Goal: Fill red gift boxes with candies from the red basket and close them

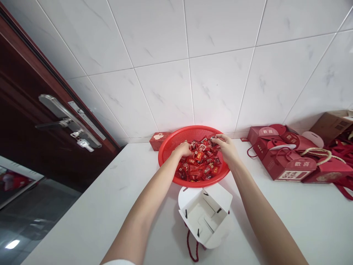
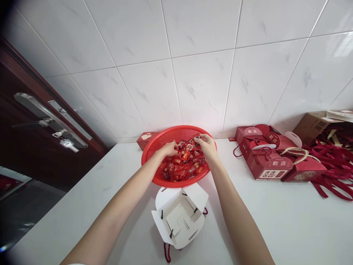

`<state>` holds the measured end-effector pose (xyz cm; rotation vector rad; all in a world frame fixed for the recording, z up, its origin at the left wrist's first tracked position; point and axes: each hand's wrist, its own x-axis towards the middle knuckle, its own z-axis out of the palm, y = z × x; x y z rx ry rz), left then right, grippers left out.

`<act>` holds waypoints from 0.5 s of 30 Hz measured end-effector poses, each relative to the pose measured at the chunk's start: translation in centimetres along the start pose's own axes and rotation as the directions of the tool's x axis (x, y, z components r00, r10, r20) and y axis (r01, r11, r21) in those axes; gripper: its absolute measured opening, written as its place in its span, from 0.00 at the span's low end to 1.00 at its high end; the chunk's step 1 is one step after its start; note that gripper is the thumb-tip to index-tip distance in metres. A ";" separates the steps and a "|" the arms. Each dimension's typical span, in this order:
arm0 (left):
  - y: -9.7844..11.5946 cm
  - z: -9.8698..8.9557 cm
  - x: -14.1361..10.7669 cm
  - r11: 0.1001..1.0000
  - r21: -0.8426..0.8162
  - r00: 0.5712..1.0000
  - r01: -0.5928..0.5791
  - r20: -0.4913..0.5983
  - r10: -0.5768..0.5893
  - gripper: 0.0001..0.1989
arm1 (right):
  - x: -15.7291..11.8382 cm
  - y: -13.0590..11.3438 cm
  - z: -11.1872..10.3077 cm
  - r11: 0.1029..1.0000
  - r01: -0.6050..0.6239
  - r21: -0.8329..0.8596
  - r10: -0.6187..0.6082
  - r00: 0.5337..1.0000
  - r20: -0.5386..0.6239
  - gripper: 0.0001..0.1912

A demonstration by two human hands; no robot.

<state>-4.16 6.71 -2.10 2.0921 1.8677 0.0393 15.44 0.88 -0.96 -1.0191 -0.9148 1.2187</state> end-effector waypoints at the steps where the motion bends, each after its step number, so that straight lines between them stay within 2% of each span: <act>1: 0.0 0.0 0.0 1.000 0.013 1.000 0.015 0.005 -0.015 0.14 | 0.0 0.0 0.0 1.000 0.007 0.000 -0.007 1.000 -0.001 0.14; 4: 0.2 0.1 -0.1 0.999 0.040 1.000 -0.006 -0.008 0.007 0.13 | 0.1 0.1 0.0 1.000 0.022 -0.005 -0.022 1.000 -0.016 0.12; 8: 1.1 0.1 -0.3 0.990 0.051 0.991 -0.130 -0.010 0.130 0.12 | 0.2 0.1 0.0 1.000 0.016 -0.020 -0.017 0.999 -0.037 0.10; 15: 1.9 0.5 -0.6 0.979 0.075 0.981 -0.188 0.062 0.184 0.19 | -0.2 -0.1 0.0 1.000 0.023 0.001 -0.023 1.000 -0.006 0.11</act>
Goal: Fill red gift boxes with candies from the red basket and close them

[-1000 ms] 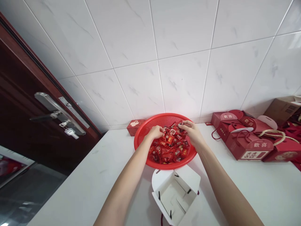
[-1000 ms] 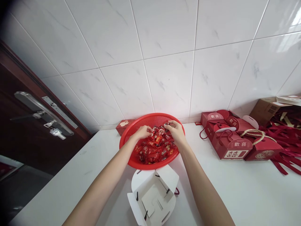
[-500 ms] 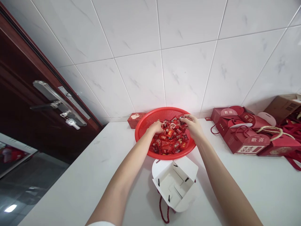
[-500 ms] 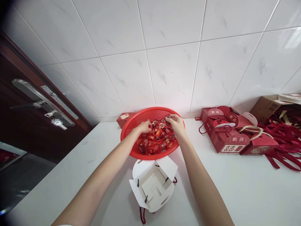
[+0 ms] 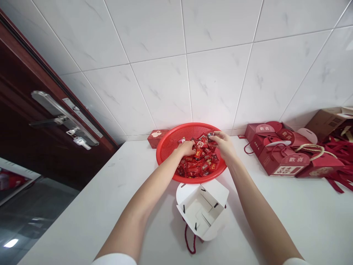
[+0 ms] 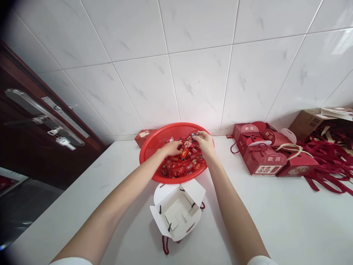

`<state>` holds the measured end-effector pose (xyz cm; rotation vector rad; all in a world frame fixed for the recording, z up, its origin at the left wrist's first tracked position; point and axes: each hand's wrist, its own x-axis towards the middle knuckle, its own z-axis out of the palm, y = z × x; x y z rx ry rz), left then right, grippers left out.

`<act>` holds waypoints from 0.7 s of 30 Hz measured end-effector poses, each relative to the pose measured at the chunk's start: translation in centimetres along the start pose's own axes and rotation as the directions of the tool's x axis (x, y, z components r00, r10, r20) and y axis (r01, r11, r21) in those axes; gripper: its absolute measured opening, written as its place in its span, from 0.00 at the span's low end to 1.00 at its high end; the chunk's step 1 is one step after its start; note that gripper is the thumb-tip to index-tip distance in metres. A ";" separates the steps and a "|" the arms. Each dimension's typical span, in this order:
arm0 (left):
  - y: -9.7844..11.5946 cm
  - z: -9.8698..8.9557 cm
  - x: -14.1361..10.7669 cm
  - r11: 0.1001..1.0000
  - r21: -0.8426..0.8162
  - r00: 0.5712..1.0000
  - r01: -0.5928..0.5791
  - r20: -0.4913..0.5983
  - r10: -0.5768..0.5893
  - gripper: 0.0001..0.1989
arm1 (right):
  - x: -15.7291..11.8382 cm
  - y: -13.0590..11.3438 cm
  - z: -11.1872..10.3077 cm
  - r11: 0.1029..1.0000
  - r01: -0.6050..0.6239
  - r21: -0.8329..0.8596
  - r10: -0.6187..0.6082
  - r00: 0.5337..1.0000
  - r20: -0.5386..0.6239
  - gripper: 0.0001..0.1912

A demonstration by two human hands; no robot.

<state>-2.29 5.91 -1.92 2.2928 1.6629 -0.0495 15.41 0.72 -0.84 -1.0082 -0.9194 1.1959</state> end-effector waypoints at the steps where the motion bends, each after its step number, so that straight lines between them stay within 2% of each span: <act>1: -0.1 0.0 0.0 1.000 -0.005 1.000 -0.002 0.002 0.002 0.21 | 0.0 0.0 0.0 1.000 0.002 0.002 -0.002 1.000 0.001 0.10; 5: -0.4 0.2 0.3 0.998 -0.059 1.000 -0.011 -0.006 0.011 0.29 | 0.0 0.0 -0.1 1.000 0.011 -0.001 -0.011 1.000 0.013 0.12; 10: -0.7 0.7 0.6 0.984 -0.170 0.998 -0.058 -0.024 0.054 0.16 | 0.2 0.2 -0.1 1.000 0.014 -0.012 -0.014 1.000 0.015 0.12; 16: -0.9 0.6 0.7 0.943 -0.312 0.988 -0.119 -0.133 0.081 0.05 | 0.0 0.0 0.1 1.000 0.015 0.007 -0.015 0.999 0.031 0.10; 21: -1.1 -0.1 0.6 0.906 -0.384 0.965 -0.175 -0.249 0.081 0.04 | -0.1 0.1 0.1 0.999 0.005 0.034 -0.006 0.999 0.044 0.11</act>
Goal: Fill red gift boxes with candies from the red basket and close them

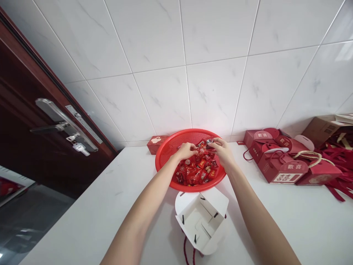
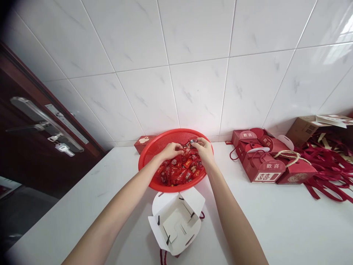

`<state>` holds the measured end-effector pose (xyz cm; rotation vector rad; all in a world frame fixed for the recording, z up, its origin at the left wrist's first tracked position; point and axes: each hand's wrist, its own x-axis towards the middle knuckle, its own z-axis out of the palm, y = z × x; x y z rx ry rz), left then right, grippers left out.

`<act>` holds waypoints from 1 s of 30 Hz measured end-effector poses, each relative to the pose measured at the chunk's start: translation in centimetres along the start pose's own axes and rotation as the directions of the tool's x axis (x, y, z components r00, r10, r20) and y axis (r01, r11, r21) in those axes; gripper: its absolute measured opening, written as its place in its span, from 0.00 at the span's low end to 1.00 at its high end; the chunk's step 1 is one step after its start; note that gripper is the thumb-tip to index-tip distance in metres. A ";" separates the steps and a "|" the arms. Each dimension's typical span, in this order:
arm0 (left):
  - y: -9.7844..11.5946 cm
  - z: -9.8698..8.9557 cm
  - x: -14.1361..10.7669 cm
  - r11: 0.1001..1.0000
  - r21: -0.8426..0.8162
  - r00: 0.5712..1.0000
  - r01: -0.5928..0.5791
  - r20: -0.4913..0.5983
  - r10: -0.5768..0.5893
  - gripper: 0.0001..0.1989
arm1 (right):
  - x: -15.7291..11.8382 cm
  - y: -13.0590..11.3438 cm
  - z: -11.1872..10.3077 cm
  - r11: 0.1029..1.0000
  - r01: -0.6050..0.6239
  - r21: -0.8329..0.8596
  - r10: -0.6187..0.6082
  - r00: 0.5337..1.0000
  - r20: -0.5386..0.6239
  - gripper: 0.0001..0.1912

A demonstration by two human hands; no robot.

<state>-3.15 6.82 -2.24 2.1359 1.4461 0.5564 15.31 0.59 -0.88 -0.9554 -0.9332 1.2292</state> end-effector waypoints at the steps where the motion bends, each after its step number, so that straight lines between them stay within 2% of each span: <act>1: 0.0 -0.1 0.0 1.000 -0.018 1.000 -0.009 -0.018 0.008 0.04 | 0.0 0.1 0.0 1.000 0.006 0.001 -0.006 1.000 -0.003 0.11; 6: 0.2 -0.1 0.2 0.989 -0.137 0.994 -0.062 -0.098 0.049 0.05 | 0.1 0.4 -0.1 1.000 0.021 -0.013 -0.021 1.000 0.004 0.10; 16: 1.4 -0.1 0.0 0.914 -0.374 0.982 -0.158 -0.159 0.104 0.08 | -0.2 0.0 -0.1 0.997 0.012 -0.078 -0.008 0.999 0.048 0.12; 23: 1.5 -0.3 -0.1 0.877 -0.448 0.978 -0.175 -0.178 0.104 0.07 | -0.4 -0.2 0.0 0.995 0.030 -0.097 -0.027 0.999 0.038 0.13; 30: 1.4 -0.4 -0.2 0.863 -0.472 0.978 -0.179 -0.180 0.104 0.09 | -0.1 0.1 -0.1 1.000 -0.009 -0.020 0.011 0.995 0.097 0.17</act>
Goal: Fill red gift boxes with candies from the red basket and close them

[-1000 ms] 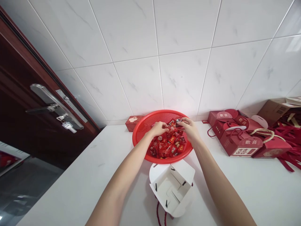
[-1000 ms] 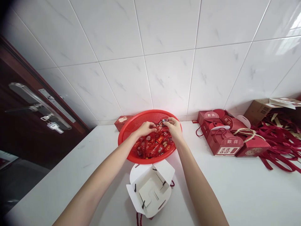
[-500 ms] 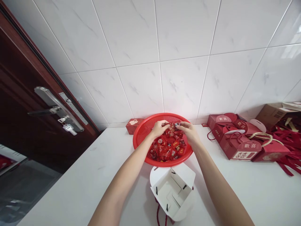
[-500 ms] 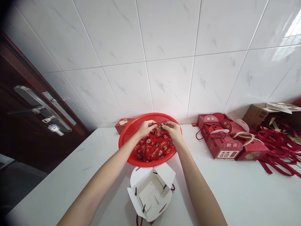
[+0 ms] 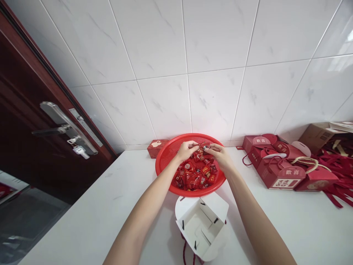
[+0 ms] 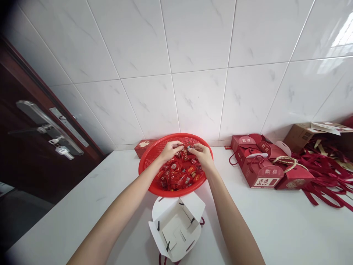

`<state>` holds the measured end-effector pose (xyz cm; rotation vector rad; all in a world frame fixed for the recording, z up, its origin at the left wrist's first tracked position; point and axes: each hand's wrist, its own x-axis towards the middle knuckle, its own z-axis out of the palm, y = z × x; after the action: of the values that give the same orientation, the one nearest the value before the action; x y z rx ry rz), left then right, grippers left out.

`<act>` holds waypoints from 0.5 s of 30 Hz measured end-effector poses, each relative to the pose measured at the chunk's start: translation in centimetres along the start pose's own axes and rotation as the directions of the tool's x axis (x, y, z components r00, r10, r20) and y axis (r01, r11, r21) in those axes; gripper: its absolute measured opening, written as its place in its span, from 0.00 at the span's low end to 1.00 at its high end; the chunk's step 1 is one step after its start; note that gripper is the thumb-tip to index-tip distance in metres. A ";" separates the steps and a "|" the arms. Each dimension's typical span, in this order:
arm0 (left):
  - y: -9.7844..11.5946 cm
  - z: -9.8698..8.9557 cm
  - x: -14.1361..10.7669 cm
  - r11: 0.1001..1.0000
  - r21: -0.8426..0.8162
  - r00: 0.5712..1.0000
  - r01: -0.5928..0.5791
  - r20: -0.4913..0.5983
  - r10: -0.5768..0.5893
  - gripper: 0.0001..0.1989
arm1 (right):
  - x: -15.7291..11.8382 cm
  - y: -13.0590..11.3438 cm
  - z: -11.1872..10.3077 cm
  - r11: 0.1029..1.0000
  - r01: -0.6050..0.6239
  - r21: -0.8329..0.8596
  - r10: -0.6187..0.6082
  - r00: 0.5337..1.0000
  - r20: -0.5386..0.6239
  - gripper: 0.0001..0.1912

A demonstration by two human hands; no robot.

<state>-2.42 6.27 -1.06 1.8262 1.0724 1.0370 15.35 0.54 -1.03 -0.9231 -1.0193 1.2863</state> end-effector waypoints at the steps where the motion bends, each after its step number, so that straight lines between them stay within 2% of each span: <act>1: 0.0 0.0 0.0 1.000 -0.004 1.000 0.001 0.001 -0.001 0.09 | 0.1 0.0 0.0 1.000 -0.005 0.000 0.005 1.000 0.005 0.18; 15: -0.1 -0.1 -0.1 0.998 -0.051 0.999 0.030 0.040 -0.028 0.11 | 0.0 -0.1 0.0 0.999 -0.034 -0.038 0.035 0.999 0.026 0.18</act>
<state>-2.50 6.23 -1.11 1.7779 1.0367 0.9993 15.42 0.54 -0.90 -0.9577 -1.0550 1.3147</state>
